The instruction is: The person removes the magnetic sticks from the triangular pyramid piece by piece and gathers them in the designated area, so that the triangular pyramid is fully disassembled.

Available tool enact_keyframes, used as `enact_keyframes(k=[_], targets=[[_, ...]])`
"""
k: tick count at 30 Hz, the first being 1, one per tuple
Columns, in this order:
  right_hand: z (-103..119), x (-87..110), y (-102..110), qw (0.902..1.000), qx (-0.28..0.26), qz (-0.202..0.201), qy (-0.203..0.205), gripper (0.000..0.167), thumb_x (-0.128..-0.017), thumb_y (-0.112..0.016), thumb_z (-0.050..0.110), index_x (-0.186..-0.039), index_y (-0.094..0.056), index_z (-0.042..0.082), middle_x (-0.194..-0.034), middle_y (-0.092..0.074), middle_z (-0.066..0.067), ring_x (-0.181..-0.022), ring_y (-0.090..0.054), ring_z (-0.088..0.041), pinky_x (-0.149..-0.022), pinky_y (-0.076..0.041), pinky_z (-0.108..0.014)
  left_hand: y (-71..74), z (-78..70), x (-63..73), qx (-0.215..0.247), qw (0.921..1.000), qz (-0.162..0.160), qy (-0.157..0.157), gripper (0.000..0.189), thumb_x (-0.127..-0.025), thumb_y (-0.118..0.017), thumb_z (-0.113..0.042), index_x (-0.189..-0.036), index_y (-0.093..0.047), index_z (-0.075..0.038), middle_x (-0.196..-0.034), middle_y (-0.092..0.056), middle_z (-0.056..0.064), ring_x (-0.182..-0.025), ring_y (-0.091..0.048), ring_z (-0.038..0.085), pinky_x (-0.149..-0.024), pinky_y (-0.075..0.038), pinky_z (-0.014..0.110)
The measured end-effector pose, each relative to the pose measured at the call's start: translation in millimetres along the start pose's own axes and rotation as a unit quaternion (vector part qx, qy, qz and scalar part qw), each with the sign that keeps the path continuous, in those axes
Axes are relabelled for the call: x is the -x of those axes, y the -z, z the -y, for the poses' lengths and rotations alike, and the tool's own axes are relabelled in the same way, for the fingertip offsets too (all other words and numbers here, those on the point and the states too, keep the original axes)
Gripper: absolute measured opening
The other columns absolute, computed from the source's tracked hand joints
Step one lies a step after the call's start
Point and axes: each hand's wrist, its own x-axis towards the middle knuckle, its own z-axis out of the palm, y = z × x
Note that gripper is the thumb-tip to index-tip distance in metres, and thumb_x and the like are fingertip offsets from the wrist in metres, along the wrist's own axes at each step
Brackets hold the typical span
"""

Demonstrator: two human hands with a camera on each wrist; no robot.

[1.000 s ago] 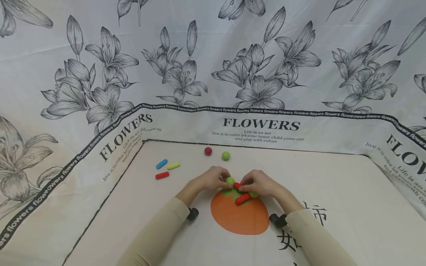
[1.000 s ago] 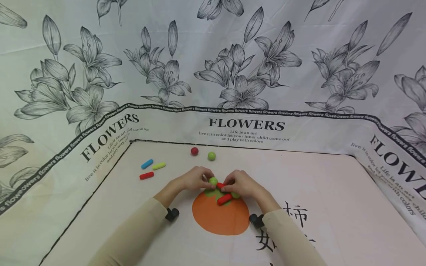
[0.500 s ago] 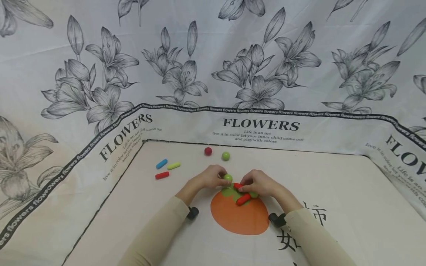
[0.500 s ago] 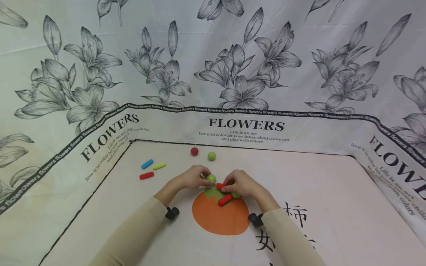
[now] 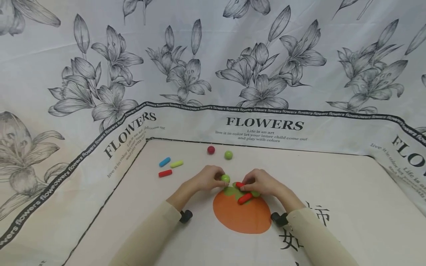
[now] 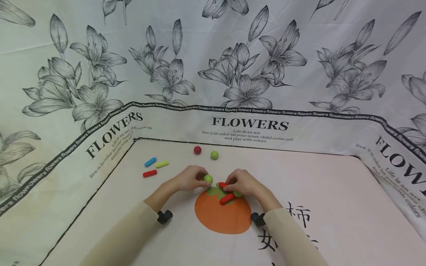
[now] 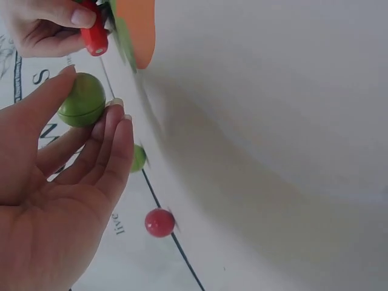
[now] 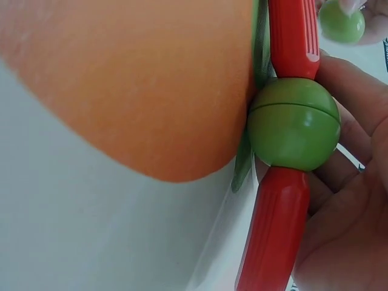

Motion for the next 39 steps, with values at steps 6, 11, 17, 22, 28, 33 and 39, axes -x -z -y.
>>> enact_keyframes(k=[6, 11, 17, 22, 28, 33, 39], targets=[[-2.0, 2.1, 0.1, 0.9999, -0.008, 0.003, -0.007, 0.013, -0.091, -0.078, 0.02, -0.095, -0.079, 0.008, -0.084, -0.072, 0.002, -0.083, -0.058, -0.017, -0.073, -0.05, -0.031, 7.4, 7.8, 18.7, 0.013, 0.9998, -0.017, -0.006, 0.029, -0.091, -0.08, -0.026, -0.114, -0.069, -0.01, -0.096, -0.065, -0.003, -0.088, -0.059, 0.015, -0.078, -0.053, 0.027], [-3.0, 3.9, -2.2, 0.9994, -0.012, 0.007, -0.031, 0.01, -0.092, -0.077, 0.019, -0.096, -0.079, 0.01, -0.085, -0.071, 0.002, -0.082, -0.058, -0.017, -0.074, -0.05, -0.032, 15.1, 16.3, 29.2, 0.007, 0.9992, -0.039, -0.011, 0.03, -0.093, -0.078, -0.026, -0.116, -0.068, -0.011, -0.098, -0.064, -0.002, -0.092, -0.058, 0.016, -0.084, -0.053, 0.03], [-1.7, 4.9, -4.8, 0.9987, -0.013, 0.01, -0.048, 0.009, -0.092, -0.076, 0.019, -0.096, -0.079, 0.011, -0.086, -0.07, 0.004, -0.084, -0.059, -0.017, -0.077, -0.051, -0.032, 21.6, 27.6, 28.0, 0.029, 0.9961, -0.081, 0.02, 0.035, -0.092, -0.079, -0.026, -0.121, -0.068, -0.011, -0.104, -0.066, -0.001, -0.098, -0.06, 0.018, -0.085, -0.055, 0.032], [-0.1, 6.1, -5.3, 0.9994, -0.007, 0.01, -0.032, 0.012, -0.093, -0.075, 0.017, -0.099, -0.078, 0.007, -0.086, -0.07, 0.002, -0.084, -0.058, -0.017, -0.076, -0.051, -0.032, 23.3, 35.4, 12.9, 0.068, 0.9889, -0.121, 0.053, 0.039, -0.091, -0.08, -0.024, -0.124, -0.066, -0.007, -0.107, -0.066, 0.003, -0.098, -0.061, 0.02, -0.082, -0.056, 0.032], [1.0, 9.2, -3.3, 0.9997, 0.009, 0.009, -0.019, 0.013, -0.093, -0.075, 0.016, -0.1, -0.077, 0.005, -0.086, -0.07, 0.002, -0.082, -0.057, -0.017, -0.071, -0.051, -0.03, 16.9, 38.5, -15.7, 0.083, 0.981, -0.162, 0.068, 0.041, -0.089, -0.081, -0.019, -0.123, -0.066, -0.002, -0.11, -0.068, 0.008, -0.099, -0.063, 0.021, -0.088, -0.056, 0.035], [-0.4, 11.0, -0.8, 0.9996, 0.018, 0.004, -0.019, 0.012, -0.093, -0.074, 0.017, -0.099, -0.077, 0.006, -0.085, -0.068, 0.001, -0.078, -0.057, -0.016, -0.067, -0.051, -0.03, 11.5, 33.3, -39.4, 0.09, 0.9758, -0.18, 0.085, 0.041, -0.087, -0.083, -0.018, -0.12, -0.067, 0.001, -0.109, -0.067, 0.011, -0.101, -0.061, 0.024, -0.09, -0.054, 0.038], [-0.4, 13.0, 1.5, 0.9996, 0.023, 0.001, -0.016, 0.012, -0.094, -0.074, 0.018, -0.097, -0.077, 0.007, -0.084, -0.068, 0.002, -0.077, -0.058, -0.016, -0.065, -0.052, -0.029, 5.9, 28.8, -56.6, 0.079, 0.9698, -0.186, 0.137, 0.037, -0.09, -0.08, -0.02, -0.119, -0.067, -0.002, -0.106, -0.062, 0.01, -0.097, -0.057, 0.025, -0.087, -0.052, 0.039]])
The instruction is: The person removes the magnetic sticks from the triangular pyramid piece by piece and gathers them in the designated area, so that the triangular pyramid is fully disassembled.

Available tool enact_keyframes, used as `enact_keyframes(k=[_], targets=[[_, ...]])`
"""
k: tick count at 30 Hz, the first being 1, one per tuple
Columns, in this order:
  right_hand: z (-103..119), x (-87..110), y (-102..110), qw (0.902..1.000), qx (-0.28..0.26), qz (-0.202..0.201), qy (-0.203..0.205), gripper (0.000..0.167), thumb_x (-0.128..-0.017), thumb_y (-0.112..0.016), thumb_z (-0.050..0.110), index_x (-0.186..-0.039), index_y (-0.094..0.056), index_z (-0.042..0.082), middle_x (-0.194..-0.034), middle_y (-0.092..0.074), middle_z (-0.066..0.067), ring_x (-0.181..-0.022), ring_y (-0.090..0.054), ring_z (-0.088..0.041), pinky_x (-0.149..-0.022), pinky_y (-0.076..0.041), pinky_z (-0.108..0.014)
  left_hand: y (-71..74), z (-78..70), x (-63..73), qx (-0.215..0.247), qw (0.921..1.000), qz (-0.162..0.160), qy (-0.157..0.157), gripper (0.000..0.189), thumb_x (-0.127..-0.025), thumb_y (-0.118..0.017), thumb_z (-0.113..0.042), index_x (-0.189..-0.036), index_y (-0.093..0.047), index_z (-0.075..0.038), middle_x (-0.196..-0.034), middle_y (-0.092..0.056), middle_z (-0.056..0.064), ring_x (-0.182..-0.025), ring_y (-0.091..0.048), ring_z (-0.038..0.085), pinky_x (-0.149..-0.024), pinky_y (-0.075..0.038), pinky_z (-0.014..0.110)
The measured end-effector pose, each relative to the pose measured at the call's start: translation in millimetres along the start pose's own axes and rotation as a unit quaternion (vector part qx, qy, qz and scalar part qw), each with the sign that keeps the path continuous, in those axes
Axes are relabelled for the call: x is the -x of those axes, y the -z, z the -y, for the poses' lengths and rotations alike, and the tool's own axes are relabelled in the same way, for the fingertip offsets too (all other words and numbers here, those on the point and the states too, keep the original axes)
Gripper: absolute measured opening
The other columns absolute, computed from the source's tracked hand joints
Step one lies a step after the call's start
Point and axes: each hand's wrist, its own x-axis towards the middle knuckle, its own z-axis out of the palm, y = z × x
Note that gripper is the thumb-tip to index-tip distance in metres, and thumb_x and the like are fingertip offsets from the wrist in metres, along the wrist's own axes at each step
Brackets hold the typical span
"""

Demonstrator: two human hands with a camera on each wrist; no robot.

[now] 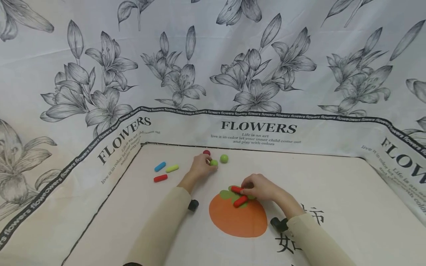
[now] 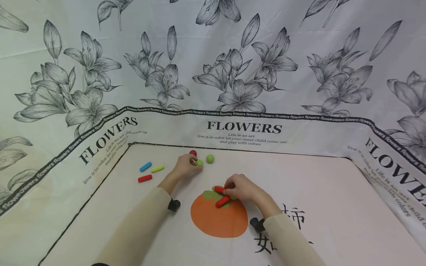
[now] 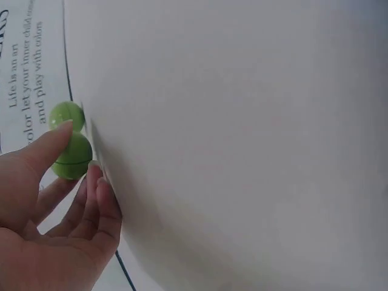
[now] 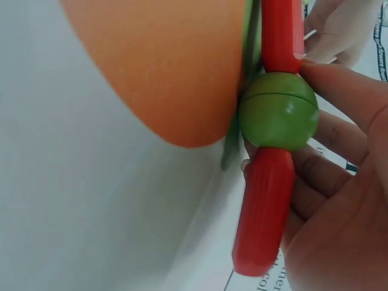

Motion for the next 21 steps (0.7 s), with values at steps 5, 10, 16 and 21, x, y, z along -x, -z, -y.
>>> enact_keyframes(k=[5, 10, 16, 21], targets=[[6.3, 6.0, 2.8, 0.9997, 0.015, -0.016, -0.011, 0.017, -0.094, -0.072, 0.019, -0.101, -0.075, 0.004, -0.09, -0.066, 0.0, -0.081, -0.057, -0.017, -0.067, -0.052, -0.03, -4.1, -0.6, -4.3, -0.012, 0.9999, -0.007, 0.009, 0.036, -0.091, -0.079, -0.016, -0.121, -0.067, -0.001, -0.106, -0.065, 0.011, -0.097, -0.06, 0.025, -0.09, -0.053, 0.04], [14.7, 15.6, 9.4, 0.9986, 0.034, -0.039, -0.012, 0.022, -0.091, -0.071, 0.014, -0.107, -0.074, -0.001, -0.09, -0.061, -0.002, -0.082, -0.055, -0.019, -0.071, -0.05, -0.034, -4.9, -1.9, -5.0, -0.023, 0.9997, -0.003, 0.004, 0.038, -0.092, -0.078, -0.017, -0.124, -0.066, -0.002, -0.112, -0.067, 0.012, -0.101, -0.061, 0.025, -0.095, -0.052, 0.042], [16.0, 23.3, 11.4, 0.9961, 0.075, -0.045, -0.013, 0.022, -0.09, -0.078, 0.018, -0.104, -0.075, 0.001, -0.081, -0.058, 0.0, -0.076, -0.052, -0.017, -0.066, -0.046, -0.031, -5.6, -3.0, -4.4, -0.028, 0.9996, 0.0, 0.01, 0.041, -0.092, -0.077, -0.018, -0.128, -0.063, -0.003, -0.114, -0.066, 0.013, -0.104, -0.061, 0.026, -0.096, -0.051, 0.044], [12.7, 27.0, 8.7, 0.9951, 0.083, -0.049, -0.017, 0.019, -0.087, -0.082, 0.019, -0.098, -0.076, 0.004, -0.074, -0.057, 0.002, -0.071, -0.051, -0.014, -0.062, -0.044, -0.029, -4.3, -4.2, -4.0, -0.022, 0.9997, 0.0, 0.009, 0.044, -0.092, -0.077, -0.017, -0.131, -0.062, -0.002, -0.112, -0.065, 0.013, -0.101, -0.06, 0.026, -0.094, -0.052, 0.043]])
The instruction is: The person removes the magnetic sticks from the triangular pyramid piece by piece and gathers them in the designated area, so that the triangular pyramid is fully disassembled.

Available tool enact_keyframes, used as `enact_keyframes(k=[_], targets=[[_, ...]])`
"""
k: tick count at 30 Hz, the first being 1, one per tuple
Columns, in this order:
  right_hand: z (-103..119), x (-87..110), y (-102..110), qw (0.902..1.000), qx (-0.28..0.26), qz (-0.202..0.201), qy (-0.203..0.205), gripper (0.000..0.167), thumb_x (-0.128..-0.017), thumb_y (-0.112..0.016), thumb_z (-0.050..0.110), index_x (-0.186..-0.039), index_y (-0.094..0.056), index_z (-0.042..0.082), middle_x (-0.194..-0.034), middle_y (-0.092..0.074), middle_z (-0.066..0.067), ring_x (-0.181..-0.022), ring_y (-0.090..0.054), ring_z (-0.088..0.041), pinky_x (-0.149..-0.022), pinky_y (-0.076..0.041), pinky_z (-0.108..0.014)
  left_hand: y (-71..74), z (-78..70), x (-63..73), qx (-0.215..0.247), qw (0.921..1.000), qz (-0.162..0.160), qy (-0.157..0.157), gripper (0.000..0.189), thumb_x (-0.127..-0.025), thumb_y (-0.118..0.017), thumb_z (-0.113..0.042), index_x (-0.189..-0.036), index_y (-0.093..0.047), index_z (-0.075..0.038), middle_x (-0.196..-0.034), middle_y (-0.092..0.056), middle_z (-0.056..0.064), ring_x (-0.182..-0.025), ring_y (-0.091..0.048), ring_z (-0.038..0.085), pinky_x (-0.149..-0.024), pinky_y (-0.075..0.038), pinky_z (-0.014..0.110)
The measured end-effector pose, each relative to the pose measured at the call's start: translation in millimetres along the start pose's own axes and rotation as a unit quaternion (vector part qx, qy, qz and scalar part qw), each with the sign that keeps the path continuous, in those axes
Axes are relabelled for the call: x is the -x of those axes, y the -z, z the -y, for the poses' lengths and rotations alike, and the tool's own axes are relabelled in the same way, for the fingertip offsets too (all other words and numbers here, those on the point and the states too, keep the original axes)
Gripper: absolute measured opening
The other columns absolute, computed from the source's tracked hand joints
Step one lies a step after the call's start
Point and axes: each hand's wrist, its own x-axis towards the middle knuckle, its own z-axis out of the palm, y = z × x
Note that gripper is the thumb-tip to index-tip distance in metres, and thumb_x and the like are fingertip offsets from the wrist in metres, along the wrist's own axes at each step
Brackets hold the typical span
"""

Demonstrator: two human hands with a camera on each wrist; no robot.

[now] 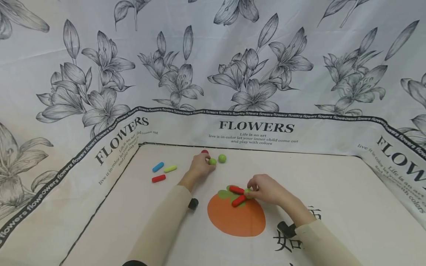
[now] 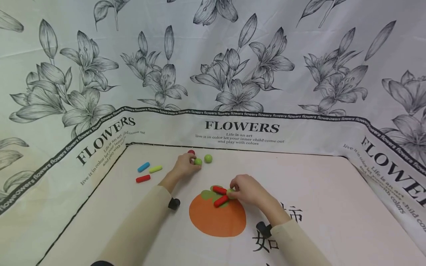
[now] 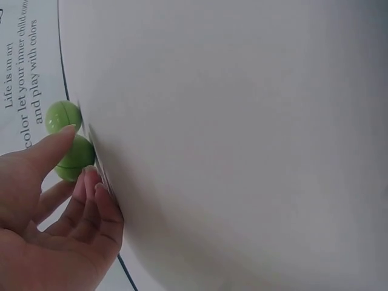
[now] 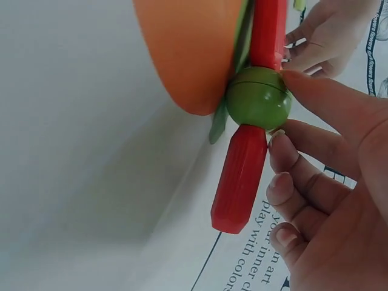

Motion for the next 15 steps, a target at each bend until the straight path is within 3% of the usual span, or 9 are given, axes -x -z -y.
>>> enact_keyframes(k=[5, 11, 15], targets=[[-4.4, 0.8, -1.3, 0.9998, 0.004, -0.01, 0.017, 0.013, -0.086, -0.083, 0.017, -0.091, -0.076, 0.008, -0.07, -0.055, 0.003, -0.068, -0.049, -0.013, -0.059, -0.042, -0.027, 4.0, 2.4, 0.8, -0.003, 1.0, -0.002, -0.003, 0.05, -0.09, -0.079, -0.018, -0.134, -0.06, -0.001, -0.109, -0.064, 0.012, -0.099, -0.06, 0.025, -0.092, -0.052, 0.042], [-5.7, 1.8, -0.6, 0.9997, -0.006, -0.014, 0.017, 0.013, -0.085, -0.083, 0.015, -0.092, -0.076, 0.006, -0.07, -0.054, 0.003, -0.068, -0.048, -0.013, -0.058, -0.04, -0.026, 10.5, 1.8, 6.7, -0.026, 0.9997, -0.001, -0.005, 0.053, -0.09, -0.08, -0.02, -0.134, -0.06, 0.0, -0.098, -0.062, 0.01, -0.086, -0.057, 0.023, -0.078, -0.05, 0.036], [-5.4, 2.1, -0.1, 0.9997, -0.01, -0.012, 0.016, 0.013, -0.085, -0.083, 0.015, -0.092, -0.077, 0.006, -0.07, -0.054, 0.003, -0.07, -0.048, -0.013, -0.06, -0.04, -0.027, 14.8, -0.5, 16.9, -0.035, 0.9994, 0.001, -0.003, 0.058, -0.089, -0.081, -0.023, -0.137, -0.057, 0.0, -0.106, -0.064, 0.012, -0.092, -0.059, 0.025, -0.08, -0.053, 0.038]])
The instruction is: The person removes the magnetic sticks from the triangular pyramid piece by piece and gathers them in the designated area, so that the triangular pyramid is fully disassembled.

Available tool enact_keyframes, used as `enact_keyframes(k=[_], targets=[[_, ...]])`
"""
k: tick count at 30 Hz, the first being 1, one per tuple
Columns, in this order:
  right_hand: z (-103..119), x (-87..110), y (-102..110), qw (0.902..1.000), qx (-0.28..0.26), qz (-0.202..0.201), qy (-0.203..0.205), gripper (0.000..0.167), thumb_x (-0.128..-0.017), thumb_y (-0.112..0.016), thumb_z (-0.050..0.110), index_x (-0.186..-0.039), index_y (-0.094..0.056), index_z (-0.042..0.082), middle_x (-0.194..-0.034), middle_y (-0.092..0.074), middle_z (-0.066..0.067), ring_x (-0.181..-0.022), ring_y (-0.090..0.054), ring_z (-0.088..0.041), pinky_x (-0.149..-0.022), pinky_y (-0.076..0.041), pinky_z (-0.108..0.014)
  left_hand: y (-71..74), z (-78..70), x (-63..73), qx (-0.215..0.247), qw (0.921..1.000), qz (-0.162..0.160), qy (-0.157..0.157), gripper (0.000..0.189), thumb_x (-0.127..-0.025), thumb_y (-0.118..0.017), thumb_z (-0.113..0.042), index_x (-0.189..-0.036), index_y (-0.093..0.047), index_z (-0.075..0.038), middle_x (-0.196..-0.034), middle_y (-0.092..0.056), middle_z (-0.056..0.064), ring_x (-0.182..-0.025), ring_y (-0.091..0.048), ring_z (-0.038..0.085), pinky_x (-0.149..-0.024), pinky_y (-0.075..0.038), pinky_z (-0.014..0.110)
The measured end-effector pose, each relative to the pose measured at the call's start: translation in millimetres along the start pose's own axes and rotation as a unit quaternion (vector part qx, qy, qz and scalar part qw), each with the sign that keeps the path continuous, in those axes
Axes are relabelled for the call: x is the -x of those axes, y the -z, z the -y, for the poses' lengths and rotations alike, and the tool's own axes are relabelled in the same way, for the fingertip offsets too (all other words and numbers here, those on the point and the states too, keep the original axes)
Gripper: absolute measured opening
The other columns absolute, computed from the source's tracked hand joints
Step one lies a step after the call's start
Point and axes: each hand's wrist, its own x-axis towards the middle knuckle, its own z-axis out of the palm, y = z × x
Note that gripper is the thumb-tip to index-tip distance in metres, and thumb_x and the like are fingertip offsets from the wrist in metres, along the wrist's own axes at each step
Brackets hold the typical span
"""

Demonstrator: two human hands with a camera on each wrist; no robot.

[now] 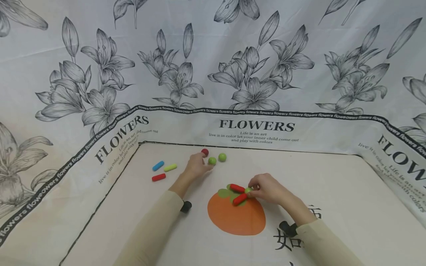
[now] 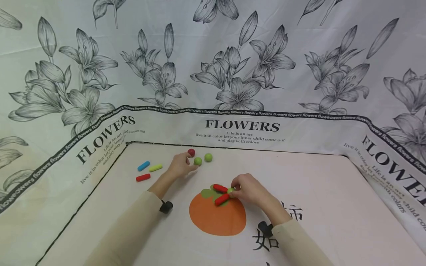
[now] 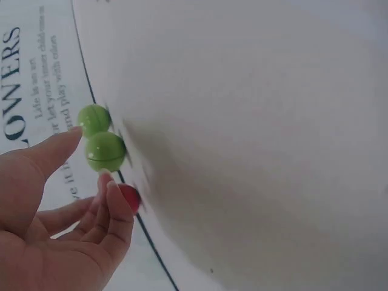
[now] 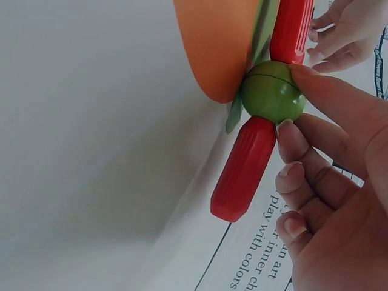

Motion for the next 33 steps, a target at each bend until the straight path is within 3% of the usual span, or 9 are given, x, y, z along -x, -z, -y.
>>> enact_keyframes(k=[4, 7, 10, 15, 18, 22, 33], targets=[[-0.5, 0.6, 2.0, 1.0, -0.002, 0.0, -0.001, 0.014, -0.085, -0.084, 0.017, -0.092, -0.077, 0.006, -0.071, -0.055, 0.002, -0.071, -0.049, -0.014, -0.061, -0.041, -0.027, 1.6, -5.1, 13.3, -0.02, 0.9989, 0.019, -0.039, 0.059, -0.089, -0.081, -0.026, -0.135, -0.057, 0.002, -0.112, -0.064, 0.014, -0.098, -0.059, 0.026, -0.087, -0.053, 0.04], [-1.4, 0.5, 3.1, 1.0, -0.004, 0.003, -0.002, 0.014, -0.085, -0.084, 0.017, -0.092, -0.077, 0.006, -0.072, -0.056, 0.002, -0.072, -0.049, -0.014, -0.061, -0.041, -0.027, -0.5, -10.7, 24.1, -0.039, 0.9942, 0.061, -0.08, 0.049, -0.091, -0.08, -0.027, -0.125, -0.062, 0.002, -0.105, -0.063, 0.011, -0.093, -0.057, 0.024, -0.082, -0.052, 0.036], [-2.3, -0.4, 3.6, 1.0, -0.006, 0.006, 0.001, 0.013, -0.086, -0.083, 0.017, -0.091, -0.077, 0.007, -0.072, -0.057, 0.003, -0.072, -0.05, -0.014, -0.061, -0.042, -0.027, -4.3, -17.9, 34.5, -0.039, 0.9851, 0.12, -0.117, 0.04, -0.091, -0.08, -0.023, -0.118, -0.066, 0.001, -0.101, -0.062, 0.008, -0.089, -0.056, 0.021, -0.079, -0.05, 0.034], [-3.1, -2.9, 3.8, 0.9999, -0.009, 0.01, 0.0, 0.01, -0.086, -0.083, 0.016, -0.09, -0.076, 0.009, -0.071, -0.056, 0.004, -0.072, -0.05, -0.014, -0.062, -0.042, -0.028, -14.4, -28.2, 43.6, -0.027, 0.9638, 0.198, -0.176, 0.04, -0.09, -0.079, -0.017, -0.123, -0.065, 0.001, -0.107, -0.066, 0.01, -0.096, -0.059, 0.019, -0.087, -0.05, 0.032], [-3.7, -3.9, 3.5, 0.9999, -0.008, 0.013, 0.001, 0.012, -0.087, -0.083, 0.018, -0.091, -0.076, 0.009, -0.071, -0.056, 0.004, -0.074, -0.051, -0.014, -0.064, -0.043, -0.029, -19.5, -32.7, 45.6, -0.014, 0.9576, 0.22, -0.186, 0.038, -0.09, -0.079, -0.013, -0.124, -0.067, -0.001, -0.107, -0.067, 0.008, -0.095, -0.059, 0.018, -0.087, -0.051, 0.03], [-4.3, -4.2, 2.9, 0.9999, -0.006, 0.014, 0.005, 0.014, -0.087, -0.083, 0.019, -0.094, -0.076, 0.009, -0.072, -0.056, 0.004, -0.075, -0.051, -0.015, -0.065, -0.043, -0.029, -24.9, -36.7, 46.7, 0.0, 0.9556, 0.235, -0.178, 0.031, -0.092, -0.077, -0.014, -0.122, -0.07, -0.007, -0.105, -0.067, 0.001, -0.094, -0.059, 0.015, -0.084, -0.052, 0.026], [-6.7, -2.3, 3.4, 0.9993, -0.014, 0.029, 0.017, 0.017, -0.087, -0.082, 0.016, -0.099, -0.076, 0.006, -0.076, -0.057, 0.003, -0.074, -0.052, -0.014, -0.065, -0.046, -0.027, -36.1, -37.0, 38.1, 0.001, 0.945, 0.261, -0.198, 0.01, -0.091, -0.08, -0.02, -0.101, -0.079, -0.017, -0.089, -0.071, -0.01, -0.088, -0.061, 0.01, -0.082, -0.052, 0.022]])
